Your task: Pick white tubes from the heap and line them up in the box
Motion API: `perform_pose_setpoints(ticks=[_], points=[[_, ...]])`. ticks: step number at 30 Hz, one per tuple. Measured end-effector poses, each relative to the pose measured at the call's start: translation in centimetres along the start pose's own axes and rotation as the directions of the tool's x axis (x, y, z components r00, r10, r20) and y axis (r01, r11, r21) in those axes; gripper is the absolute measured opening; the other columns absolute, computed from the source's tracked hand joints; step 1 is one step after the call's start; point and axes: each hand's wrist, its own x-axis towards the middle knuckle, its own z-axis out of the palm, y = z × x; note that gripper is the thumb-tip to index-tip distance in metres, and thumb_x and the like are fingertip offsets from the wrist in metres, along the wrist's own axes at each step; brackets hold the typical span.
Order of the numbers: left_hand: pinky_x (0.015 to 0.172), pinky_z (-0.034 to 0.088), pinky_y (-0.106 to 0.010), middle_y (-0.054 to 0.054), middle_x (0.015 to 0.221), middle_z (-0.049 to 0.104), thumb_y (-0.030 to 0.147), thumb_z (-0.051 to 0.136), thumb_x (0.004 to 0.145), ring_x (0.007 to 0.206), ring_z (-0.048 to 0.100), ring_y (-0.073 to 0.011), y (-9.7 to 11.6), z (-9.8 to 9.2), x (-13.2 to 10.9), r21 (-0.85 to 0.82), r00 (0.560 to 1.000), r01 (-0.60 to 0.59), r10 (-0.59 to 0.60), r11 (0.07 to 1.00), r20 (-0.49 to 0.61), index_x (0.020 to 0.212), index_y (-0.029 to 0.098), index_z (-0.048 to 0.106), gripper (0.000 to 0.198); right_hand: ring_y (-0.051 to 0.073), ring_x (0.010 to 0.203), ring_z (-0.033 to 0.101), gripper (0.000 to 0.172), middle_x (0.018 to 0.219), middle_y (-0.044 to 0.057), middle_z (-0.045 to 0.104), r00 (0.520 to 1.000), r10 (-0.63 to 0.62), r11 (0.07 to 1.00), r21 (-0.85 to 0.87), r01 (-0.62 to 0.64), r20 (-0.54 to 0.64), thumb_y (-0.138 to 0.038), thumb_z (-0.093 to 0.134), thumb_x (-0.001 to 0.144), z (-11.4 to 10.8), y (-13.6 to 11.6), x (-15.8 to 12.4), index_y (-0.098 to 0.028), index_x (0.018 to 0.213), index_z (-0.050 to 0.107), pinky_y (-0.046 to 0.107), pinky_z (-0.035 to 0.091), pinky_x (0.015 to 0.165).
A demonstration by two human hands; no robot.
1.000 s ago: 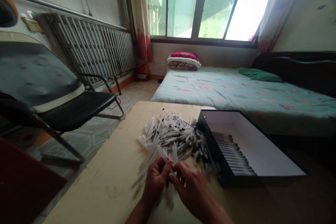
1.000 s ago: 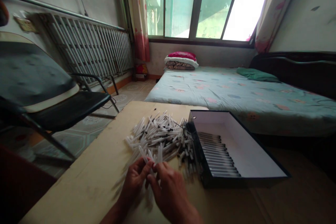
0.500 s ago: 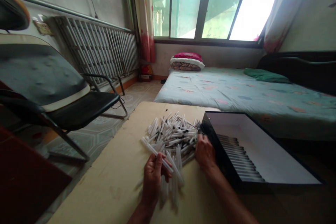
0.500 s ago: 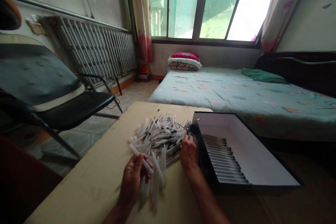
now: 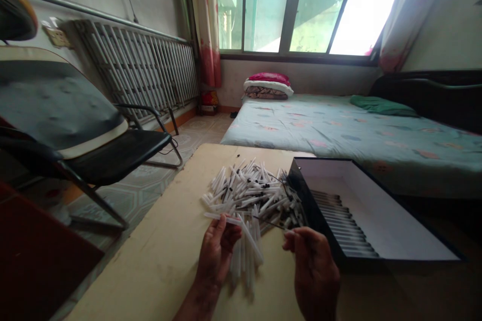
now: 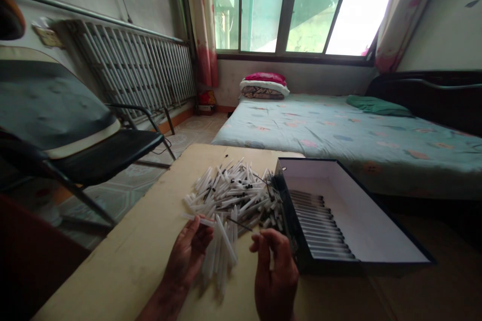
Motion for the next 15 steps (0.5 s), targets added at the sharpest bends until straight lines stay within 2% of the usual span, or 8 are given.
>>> perform_pose_setpoints(ticks=[2, 6, 15], points=[[0.049, 0.055, -0.020, -0.004, 0.065, 0.072, 0.012, 0.060, 0.079, 0.051, 0.066, -0.0114, 0.0, -0.1, 0.1, -0.026, 1.000, 0.013, -0.013, 1.000, -0.022, 0.081, 0.013, 0.058, 0.003, 0.013, 0.063, 0.063, 0.019, 0.069, 0.001, 0.063, 0.998, 0.066, 0.997, 0.050, -0.066, 0.004, -0.035, 0.045, 0.092, 0.0, -0.8, -1.0, -0.019, 0.095, 0.054, 0.024, 0.049, 0.063], [0.049, 0.055, -0.019, -0.004, 0.065, 0.072, 0.009, 0.054, 0.083, 0.051, 0.067, -0.0116, -0.1, -0.1, 0.3, -0.042, 0.999, 0.027, -0.029, 0.999, -0.033, 0.082, 0.013, 0.058, 0.005, 0.014, 0.061, 0.063, 0.024, 0.066, 0.001, 0.064, 0.992, 0.125, 0.990, 0.066, -0.124, -0.014, -0.041, 0.046, 0.091, 0.3, -1.6, -2.0, -0.019, 0.094, 0.055, 0.025, 0.049, 0.062], [0.047, 0.055, -0.019, -0.004, 0.064, 0.071, 0.009, 0.053, 0.083, 0.050, 0.067, -0.0118, 0.0, 0.1, -0.1, -0.053, 0.997, 0.054, -0.057, 0.997, -0.050, 0.081, 0.013, 0.058, 0.006, 0.015, 0.061, 0.063, 0.022, 0.066, 0.001, 0.064, 0.996, 0.090, 0.994, 0.063, -0.089, -0.014, -0.040, 0.047, 0.090, 0.8, -1.7, -1.9, -0.019, 0.093, 0.055, 0.025, 0.049, 0.061]])
